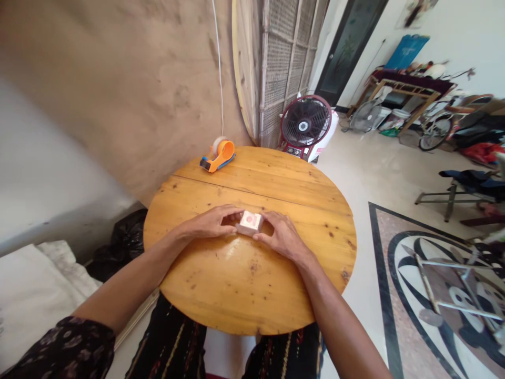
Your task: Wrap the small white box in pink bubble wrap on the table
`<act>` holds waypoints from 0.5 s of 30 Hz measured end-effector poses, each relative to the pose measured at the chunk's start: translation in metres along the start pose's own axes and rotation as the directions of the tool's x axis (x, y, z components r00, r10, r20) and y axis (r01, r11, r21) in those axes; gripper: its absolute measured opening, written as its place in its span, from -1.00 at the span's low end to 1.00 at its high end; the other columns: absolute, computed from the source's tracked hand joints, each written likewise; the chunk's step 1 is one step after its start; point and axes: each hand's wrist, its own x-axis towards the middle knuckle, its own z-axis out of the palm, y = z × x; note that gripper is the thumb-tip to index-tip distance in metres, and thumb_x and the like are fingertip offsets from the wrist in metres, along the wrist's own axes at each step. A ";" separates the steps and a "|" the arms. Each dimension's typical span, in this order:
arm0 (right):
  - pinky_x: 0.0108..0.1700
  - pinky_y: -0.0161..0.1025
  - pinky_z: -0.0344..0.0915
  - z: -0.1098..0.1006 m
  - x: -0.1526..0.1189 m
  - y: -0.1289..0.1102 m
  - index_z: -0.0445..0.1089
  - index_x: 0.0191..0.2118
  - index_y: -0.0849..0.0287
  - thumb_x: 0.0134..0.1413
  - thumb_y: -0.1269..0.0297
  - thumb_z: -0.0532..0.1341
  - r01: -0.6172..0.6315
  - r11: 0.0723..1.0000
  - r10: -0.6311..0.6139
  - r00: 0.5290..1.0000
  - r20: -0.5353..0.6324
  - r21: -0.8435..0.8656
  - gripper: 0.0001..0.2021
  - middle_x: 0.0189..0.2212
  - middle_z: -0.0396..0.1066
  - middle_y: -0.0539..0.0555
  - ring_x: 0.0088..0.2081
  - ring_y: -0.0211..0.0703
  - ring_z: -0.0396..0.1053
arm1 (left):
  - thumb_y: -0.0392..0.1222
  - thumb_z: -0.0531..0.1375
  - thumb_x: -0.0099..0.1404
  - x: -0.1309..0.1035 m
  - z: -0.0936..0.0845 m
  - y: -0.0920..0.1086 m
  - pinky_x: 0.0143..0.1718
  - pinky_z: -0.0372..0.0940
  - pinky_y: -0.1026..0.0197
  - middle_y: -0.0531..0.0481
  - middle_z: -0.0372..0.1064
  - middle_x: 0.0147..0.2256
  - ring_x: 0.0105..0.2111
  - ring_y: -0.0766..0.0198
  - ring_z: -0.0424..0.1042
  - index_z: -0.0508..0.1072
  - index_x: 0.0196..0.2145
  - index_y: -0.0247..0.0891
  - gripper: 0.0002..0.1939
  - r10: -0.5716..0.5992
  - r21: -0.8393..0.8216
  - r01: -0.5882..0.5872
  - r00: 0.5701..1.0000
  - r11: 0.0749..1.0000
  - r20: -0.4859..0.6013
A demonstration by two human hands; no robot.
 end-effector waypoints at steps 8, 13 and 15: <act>-0.01 -0.05 0.27 -0.001 0.005 -0.007 0.44 -0.04 0.13 0.05 0.08 0.30 0.032 0.999 -0.032 0.999 -0.014 0.037 -0.63 -0.09 0.49 0.17 -0.06 0.05 0.42 | -0.22 0.22 0.16 0.004 0.008 0.002 -0.14 0.26 0.18 -0.06 0.41 -0.17 -0.20 0.22 0.37 0.42 -0.05 -0.26 -0.64 -0.019 -0.078 0.014 0.998 0.997 -0.067; 0.00 -0.02 0.28 0.002 0.003 -0.006 0.41 -0.01 0.15 0.05 0.04 0.29 0.028 0.999 -0.027 0.999 -0.028 0.018 -0.58 -0.07 0.48 0.19 -0.05 0.07 0.41 | -0.19 0.25 0.14 0.005 0.009 -0.004 -0.08 0.28 0.14 -0.09 0.40 -0.14 -0.15 0.18 0.37 0.42 -0.02 -0.27 -0.58 -0.001 -0.010 0.000 0.996 1.000 -0.087; 0.05 0.01 0.26 0.004 0.002 -0.004 0.36 0.07 0.17 0.04 -0.01 0.30 0.032 0.999 -0.032 0.998 -0.046 0.004 -0.47 -0.01 0.43 0.23 0.01 0.09 0.37 | -0.20 0.25 0.12 0.004 0.008 -0.006 -0.07 0.29 0.13 -0.11 0.39 -0.12 -0.14 0.18 0.37 0.39 0.03 -0.28 -0.51 -0.003 -0.005 0.002 0.997 1.000 -0.081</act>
